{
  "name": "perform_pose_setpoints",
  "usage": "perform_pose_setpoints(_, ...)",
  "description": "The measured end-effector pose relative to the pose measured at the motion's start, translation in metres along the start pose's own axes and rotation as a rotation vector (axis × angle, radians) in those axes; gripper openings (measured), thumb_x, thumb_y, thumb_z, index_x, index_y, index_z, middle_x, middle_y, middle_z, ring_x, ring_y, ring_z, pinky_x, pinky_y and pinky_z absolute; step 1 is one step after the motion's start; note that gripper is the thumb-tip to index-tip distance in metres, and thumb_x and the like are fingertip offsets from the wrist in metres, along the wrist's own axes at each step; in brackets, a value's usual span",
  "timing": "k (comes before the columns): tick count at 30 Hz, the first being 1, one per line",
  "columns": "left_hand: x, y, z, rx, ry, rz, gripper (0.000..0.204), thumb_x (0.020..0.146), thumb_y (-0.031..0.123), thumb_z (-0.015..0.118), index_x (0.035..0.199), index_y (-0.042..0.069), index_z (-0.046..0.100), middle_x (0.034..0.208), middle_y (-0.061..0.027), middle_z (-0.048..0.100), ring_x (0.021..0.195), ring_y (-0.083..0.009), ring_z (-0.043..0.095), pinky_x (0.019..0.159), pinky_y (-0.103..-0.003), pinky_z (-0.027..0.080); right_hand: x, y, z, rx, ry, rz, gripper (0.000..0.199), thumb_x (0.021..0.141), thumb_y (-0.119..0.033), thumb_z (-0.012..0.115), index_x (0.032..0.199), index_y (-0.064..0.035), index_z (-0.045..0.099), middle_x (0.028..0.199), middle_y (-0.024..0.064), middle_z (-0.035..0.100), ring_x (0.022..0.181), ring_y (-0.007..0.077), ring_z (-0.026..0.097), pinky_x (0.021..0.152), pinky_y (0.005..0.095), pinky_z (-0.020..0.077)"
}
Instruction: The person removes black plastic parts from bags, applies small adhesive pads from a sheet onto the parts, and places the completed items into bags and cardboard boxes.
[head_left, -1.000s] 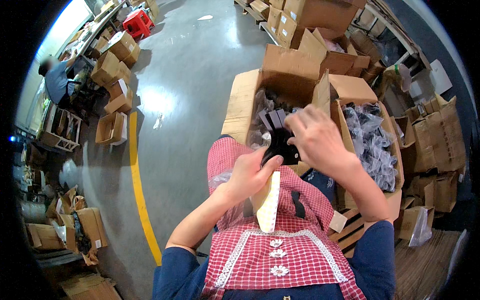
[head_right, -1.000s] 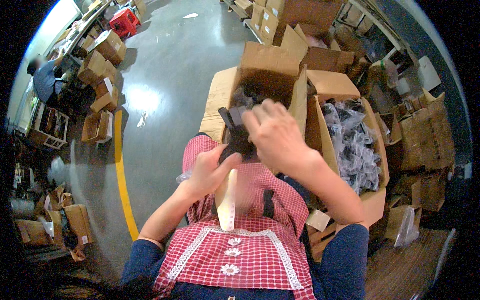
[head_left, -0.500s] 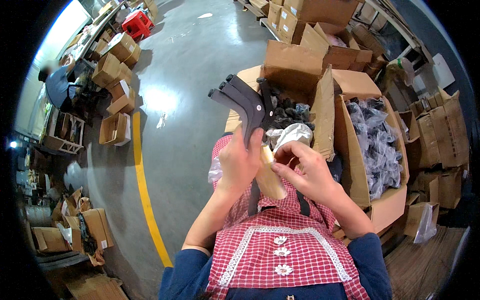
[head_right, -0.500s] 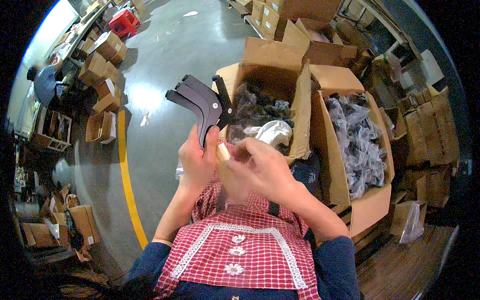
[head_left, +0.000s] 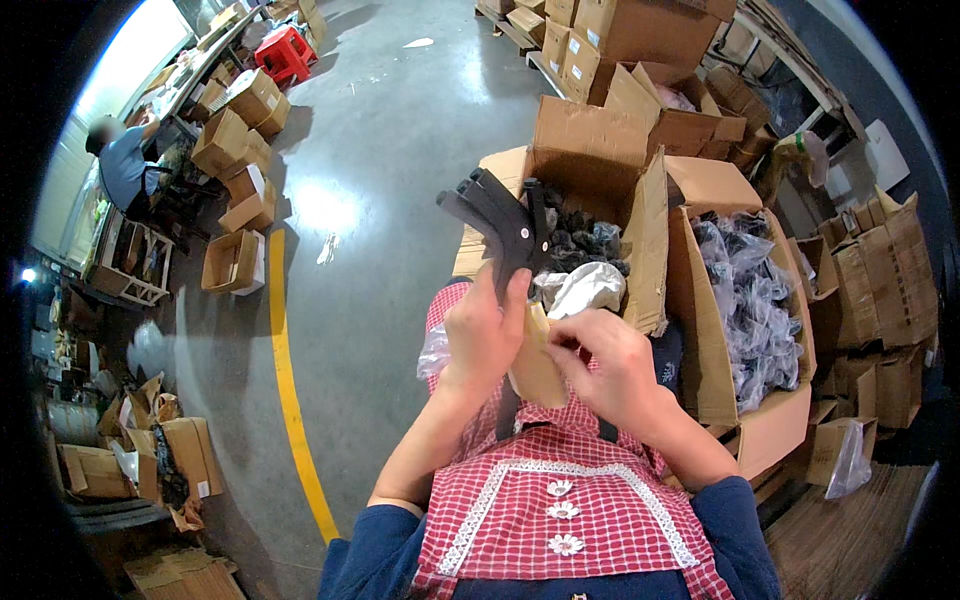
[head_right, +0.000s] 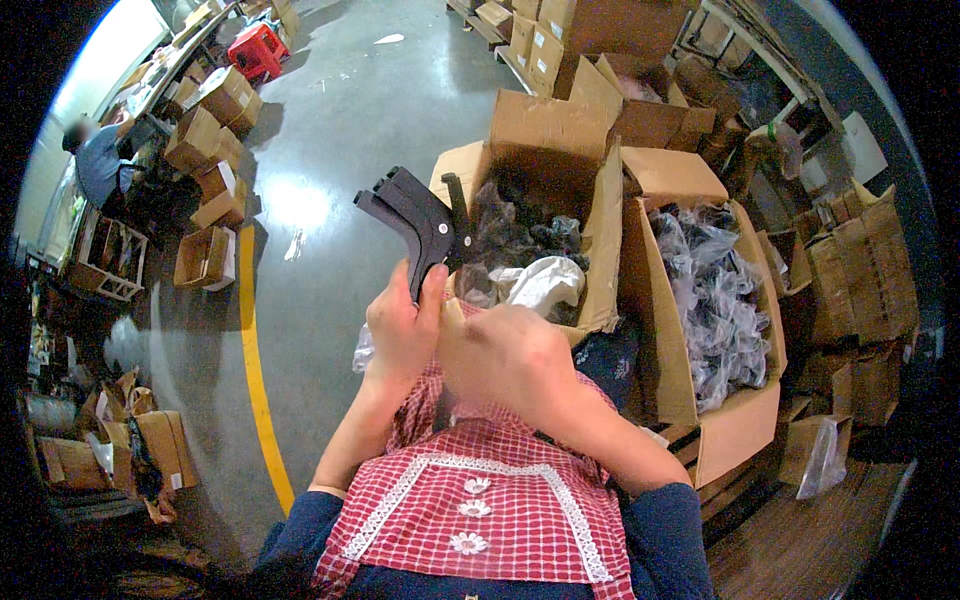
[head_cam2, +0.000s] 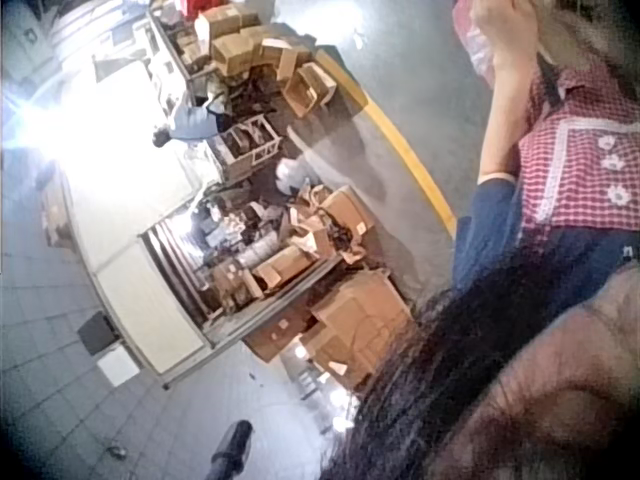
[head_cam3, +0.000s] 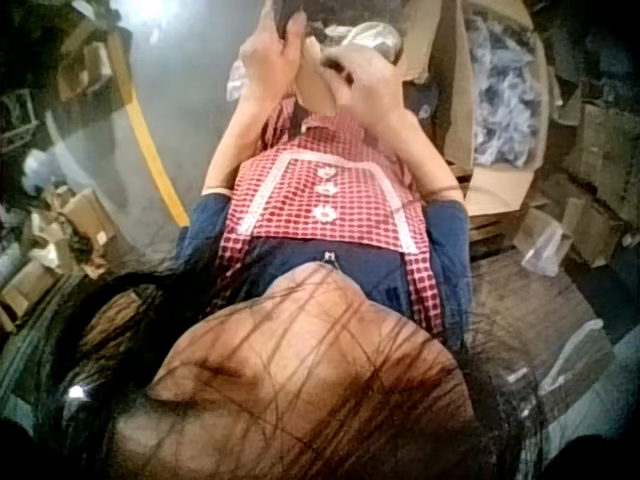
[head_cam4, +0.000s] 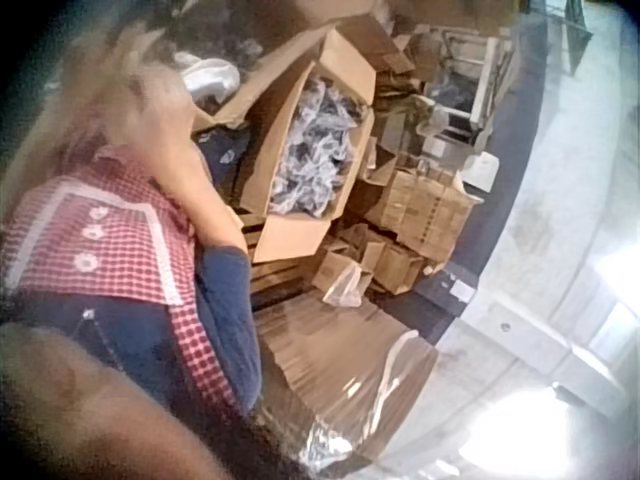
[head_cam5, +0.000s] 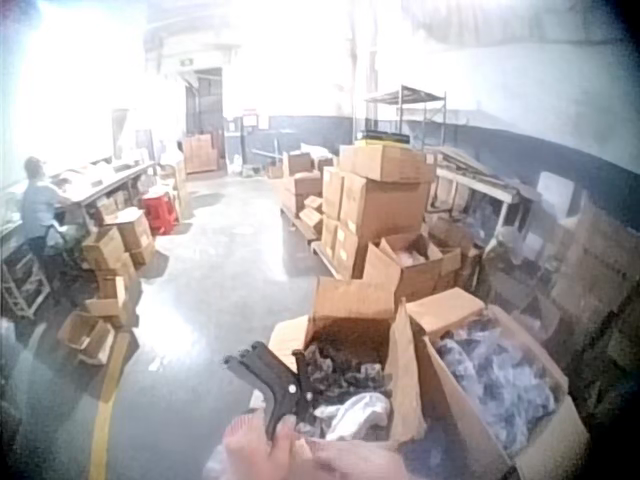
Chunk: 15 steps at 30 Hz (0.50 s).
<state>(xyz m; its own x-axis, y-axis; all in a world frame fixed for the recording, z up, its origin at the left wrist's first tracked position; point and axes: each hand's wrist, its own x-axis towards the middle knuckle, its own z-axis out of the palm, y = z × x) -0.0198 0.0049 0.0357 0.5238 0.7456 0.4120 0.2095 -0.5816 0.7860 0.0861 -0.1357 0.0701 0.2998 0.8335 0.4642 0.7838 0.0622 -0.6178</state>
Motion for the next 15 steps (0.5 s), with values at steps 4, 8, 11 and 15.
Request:
perform_pose_setpoints(4,0.003,0.003,-0.010,-0.122,-0.124,-0.108,0.027,0.096,0.024,0.066,0.106,-0.001,0.067,0.083,-0.0229,0.069,0.074,-0.0378,0.069,0.065,-0.041,0.053,0.015,-0.014,-0.034,0.159,-0.097,0.045,0.014,0.080,-0.004,0.076,0.092,-0.0019,0.068,0.084,0.0110,0.068,0.073,0.0230,0.067,0.065,0.0338,0.0533)
perform_pose_setpoints(8,0.002,0.010,-0.025,-0.235,-0.518,-0.281,0.026,0.095,0.023,0.066,0.100,-0.003,0.069,0.077,-0.0159,0.068,0.066,-0.0225,0.065,0.063,-0.032,0.049,0.046,0.012,-0.059,0.153,-0.034,0.110,0.012,0.083,-0.004,0.073,0.092,-0.0013,0.066,0.086,0.0100,0.067,0.077,0.0203,0.067,0.068,0.0336,0.0528)
perform_pose_setpoints(11,-0.018,0.010,-0.022,-0.405,-0.658,-0.319,0.026,0.094,0.022,0.067,0.102,-0.003,0.070,0.073,-0.0061,0.065,0.067,-0.0103,0.058,0.061,-0.028,0.046,0.065,0.027,-0.059,0.177,0.068,0.096,0.014,0.085,-0.003,0.072,0.095,-0.0002,0.063,0.087,0.0114,0.066,0.080,0.0215,0.066,0.076,0.0340,0.0533)
perform_pose_setpoints(15,-0.029,0.024,-0.022,-0.474,-0.752,-0.357,0.031,0.094,0.029,0.068,0.095,-0.002,0.071,0.073,-0.0009,0.066,0.068,-0.0074,0.059,0.060,-0.026,0.047,0.053,0.062,-0.045,0.417,-0.065,0.260,0.052,0.078,-0.005,0.077,0.123,-0.0036,0.051,0.124,0.0118,0.053,0.106,0.0244,0.065,0.085,0.0363,0.0561)
